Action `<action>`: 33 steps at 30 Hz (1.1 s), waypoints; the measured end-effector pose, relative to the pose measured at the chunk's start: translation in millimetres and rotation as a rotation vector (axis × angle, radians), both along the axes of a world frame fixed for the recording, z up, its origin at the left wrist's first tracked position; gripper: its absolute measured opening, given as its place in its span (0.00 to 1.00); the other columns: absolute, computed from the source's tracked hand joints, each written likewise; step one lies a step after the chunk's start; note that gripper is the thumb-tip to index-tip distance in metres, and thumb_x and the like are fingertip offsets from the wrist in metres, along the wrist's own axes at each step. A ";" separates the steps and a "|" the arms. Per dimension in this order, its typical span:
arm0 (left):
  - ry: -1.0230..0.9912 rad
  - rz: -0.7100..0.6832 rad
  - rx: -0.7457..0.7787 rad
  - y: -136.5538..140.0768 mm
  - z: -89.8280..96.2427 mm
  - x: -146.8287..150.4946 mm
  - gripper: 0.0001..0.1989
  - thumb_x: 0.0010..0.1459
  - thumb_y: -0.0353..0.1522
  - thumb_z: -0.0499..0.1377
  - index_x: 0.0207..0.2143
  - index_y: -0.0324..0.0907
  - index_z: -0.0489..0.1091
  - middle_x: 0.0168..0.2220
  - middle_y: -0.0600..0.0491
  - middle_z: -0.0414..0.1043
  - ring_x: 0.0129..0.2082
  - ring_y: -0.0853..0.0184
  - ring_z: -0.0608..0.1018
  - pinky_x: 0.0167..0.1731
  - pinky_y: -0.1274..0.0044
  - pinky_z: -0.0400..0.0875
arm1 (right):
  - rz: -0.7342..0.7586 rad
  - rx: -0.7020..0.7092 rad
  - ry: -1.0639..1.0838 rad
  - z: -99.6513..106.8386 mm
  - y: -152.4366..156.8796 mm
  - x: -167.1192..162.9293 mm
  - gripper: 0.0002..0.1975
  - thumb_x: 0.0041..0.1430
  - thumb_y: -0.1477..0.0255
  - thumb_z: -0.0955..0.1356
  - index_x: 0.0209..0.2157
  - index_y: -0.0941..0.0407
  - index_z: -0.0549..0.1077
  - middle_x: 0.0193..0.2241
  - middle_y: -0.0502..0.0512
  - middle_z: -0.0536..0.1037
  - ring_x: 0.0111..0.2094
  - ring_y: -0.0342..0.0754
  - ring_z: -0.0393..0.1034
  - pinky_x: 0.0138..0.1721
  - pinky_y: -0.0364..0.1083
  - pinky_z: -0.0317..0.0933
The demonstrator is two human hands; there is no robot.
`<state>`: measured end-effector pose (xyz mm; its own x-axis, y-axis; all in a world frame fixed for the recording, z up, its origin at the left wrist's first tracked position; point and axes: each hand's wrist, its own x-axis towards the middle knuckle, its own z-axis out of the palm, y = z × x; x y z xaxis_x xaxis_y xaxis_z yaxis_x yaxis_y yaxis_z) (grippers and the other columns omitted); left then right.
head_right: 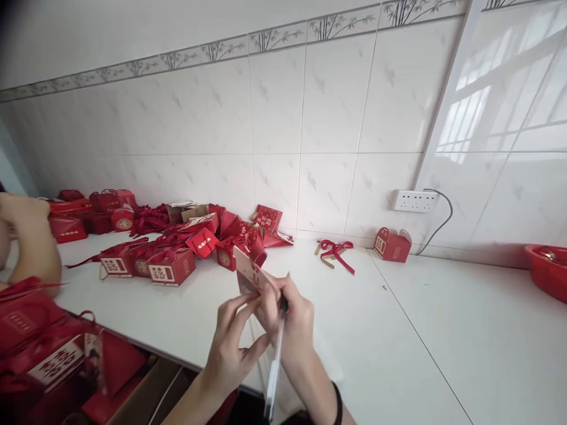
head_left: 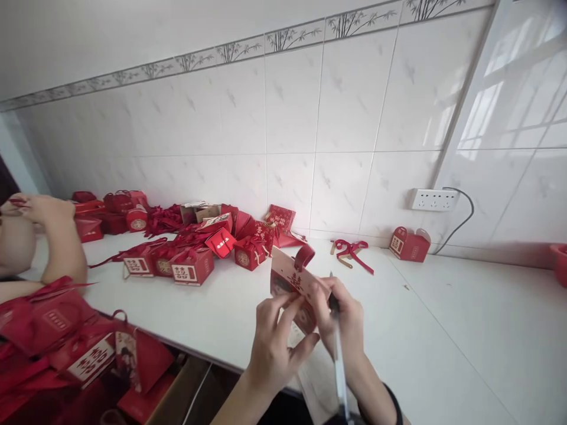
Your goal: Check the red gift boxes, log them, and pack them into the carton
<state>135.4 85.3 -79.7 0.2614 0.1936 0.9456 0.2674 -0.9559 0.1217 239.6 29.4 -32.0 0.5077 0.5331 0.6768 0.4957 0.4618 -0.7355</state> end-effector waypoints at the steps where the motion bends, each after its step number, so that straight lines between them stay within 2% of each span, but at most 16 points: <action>1: -0.022 -0.030 -0.047 -6.4 9.7 -10.3 0.18 0.58 0.34 0.55 0.50 0.40 0.62 0.45 0.44 0.65 0.47 0.62 0.70 0.45 0.71 0.70 | -0.003 -0.038 -0.004 4.0 -5.1 1.1 0.18 0.59 0.59 0.63 0.22 0.56 0.64 0.16 0.46 0.61 0.17 0.40 0.54 0.18 0.39 0.52; 3: -0.144 -0.024 -0.203 -16.5 33.0 -29.7 0.17 0.57 0.34 0.55 0.49 0.41 0.62 0.46 0.45 0.65 0.49 0.62 0.69 0.47 0.70 0.68 | 0.086 -0.154 0.017 10.3 -14.3 4.2 0.21 0.57 0.56 0.64 0.19 0.57 0.61 0.16 0.46 0.59 0.18 0.40 0.52 0.18 0.39 0.49; 5: -0.189 -0.030 -0.427 -23.3 56.3 -44.9 0.19 0.56 0.35 0.57 0.49 0.43 0.60 0.48 0.46 0.65 0.49 0.61 0.70 0.47 0.69 0.67 | 0.261 -0.284 0.052 14.7 -22.5 4.2 0.22 0.56 0.54 0.64 0.20 0.57 0.61 0.17 0.47 0.61 0.20 0.41 0.54 0.19 0.39 0.49; 8: -0.049 -0.228 -0.797 -28.9 79.2 -59.6 0.20 0.55 0.37 0.58 0.49 0.44 0.59 0.43 0.48 0.71 0.40 0.65 0.75 0.38 0.72 0.72 | 0.394 -0.378 0.062 18.0 -33.3 -4.3 0.21 0.55 0.54 0.65 0.21 0.57 0.64 0.18 0.49 0.64 0.21 0.42 0.56 0.20 0.40 0.50; 10: -0.027 -0.351 -0.923 -31.6 83.8 -65.9 0.18 0.56 0.36 0.57 0.47 0.44 0.58 0.33 0.53 0.73 0.30 0.69 0.76 0.30 0.77 0.72 | 0.391 -0.379 0.043 18.1 -39.2 -13.2 0.21 0.55 0.55 0.65 0.20 0.57 0.64 0.18 0.49 0.64 0.21 0.42 0.56 0.20 0.40 0.49; 12: -0.044 -0.368 -0.887 -35.0 82.2 -70.6 0.10 0.56 0.34 0.56 0.41 0.44 0.61 0.28 0.56 0.71 0.26 0.72 0.74 0.25 0.81 0.70 | 0.336 -0.352 0.008 16.9 -44.5 -22.4 0.18 0.56 0.57 0.65 0.23 0.57 0.67 0.17 0.47 0.62 0.20 0.42 0.55 0.20 0.40 0.50; 14: -0.036 -0.322 -0.776 -39.2 78.3 -74.2 0.03 0.58 0.32 0.55 0.35 0.42 0.65 0.28 0.56 0.70 0.27 0.73 0.74 0.26 0.83 0.70 | 0.233 -0.287 -0.064 14.6 -49.3 -31.1 0.13 0.56 0.61 0.66 0.32 0.57 0.70 0.18 0.46 0.63 0.18 0.41 0.54 0.20 0.40 0.51; 17: -0.013 -0.275 -0.701 -45.4 74.0 -78.2 0.07 0.59 0.31 0.53 0.34 0.41 0.71 0.32 0.54 0.72 0.30 0.73 0.75 0.31 0.82 0.72 | 0.110 -0.163 -0.267 11.1 -55.8 -41.7 0.13 0.56 0.65 0.67 0.42 0.56 0.69 0.26 0.48 0.70 0.17 0.39 0.55 0.21 0.40 0.56; 19: -0.017 -0.285 -0.721 -48.8 73.3 -81.1 0.09 0.59 0.30 0.53 0.38 0.41 0.72 0.34 0.53 0.72 0.32 0.72 0.75 0.34 0.81 0.73 | 0.073 -0.116 -0.401 9.8 -59.4 -46.4 0.12 0.57 0.66 0.67 0.42 0.56 0.69 0.29 0.51 0.72 0.18 0.39 0.58 0.23 0.41 0.58; 21: 0.006 -0.334 -0.753 -51.5 73.7 -84.7 0.12 0.58 0.29 0.53 0.42 0.41 0.72 0.37 0.51 0.71 0.34 0.71 0.75 0.36 0.80 0.74 | 0.033 -0.097 -0.480 9.7 -62.0 -49.1 0.11 0.59 0.66 0.66 0.41 0.56 0.68 0.28 0.51 0.71 0.19 0.40 0.61 0.24 0.41 0.60; 26: 0.091 -0.432 -0.745 -55.0 73.9 -91.8 0.21 0.55 0.24 0.52 0.50 0.43 0.68 0.45 0.49 0.68 0.45 0.67 0.73 0.42 0.77 0.75 | -0.041 -0.102 -0.549 11.6 -64.3 -51.4 0.09 0.60 0.66 0.65 0.40 0.56 0.67 0.26 0.51 0.70 0.18 0.40 0.61 0.21 0.40 0.59; 30: 0.091 -0.431 -0.730 -55.0 71.3 -92.4 0.22 0.55 0.24 0.52 0.51 0.45 0.67 0.44 0.50 0.67 0.44 0.68 0.73 0.44 0.76 0.75 | -0.099 -0.077 -0.611 9.1 -64.0 -53.5 0.09 0.61 0.67 0.64 0.40 0.57 0.67 0.26 0.52 0.70 0.20 0.42 0.64 0.22 0.41 0.61; 33: 0.097 -0.429 -0.742 -55.0 69.3 -92.3 0.22 0.56 0.24 0.52 0.52 0.45 0.67 0.45 0.50 0.68 0.43 0.68 0.74 0.43 0.76 0.76 | -0.199 -0.062 -0.694 6.4 -64.6 -55.3 0.09 0.62 0.68 0.63 0.40 0.58 0.67 0.28 0.55 0.72 0.23 0.45 0.69 0.23 0.42 0.63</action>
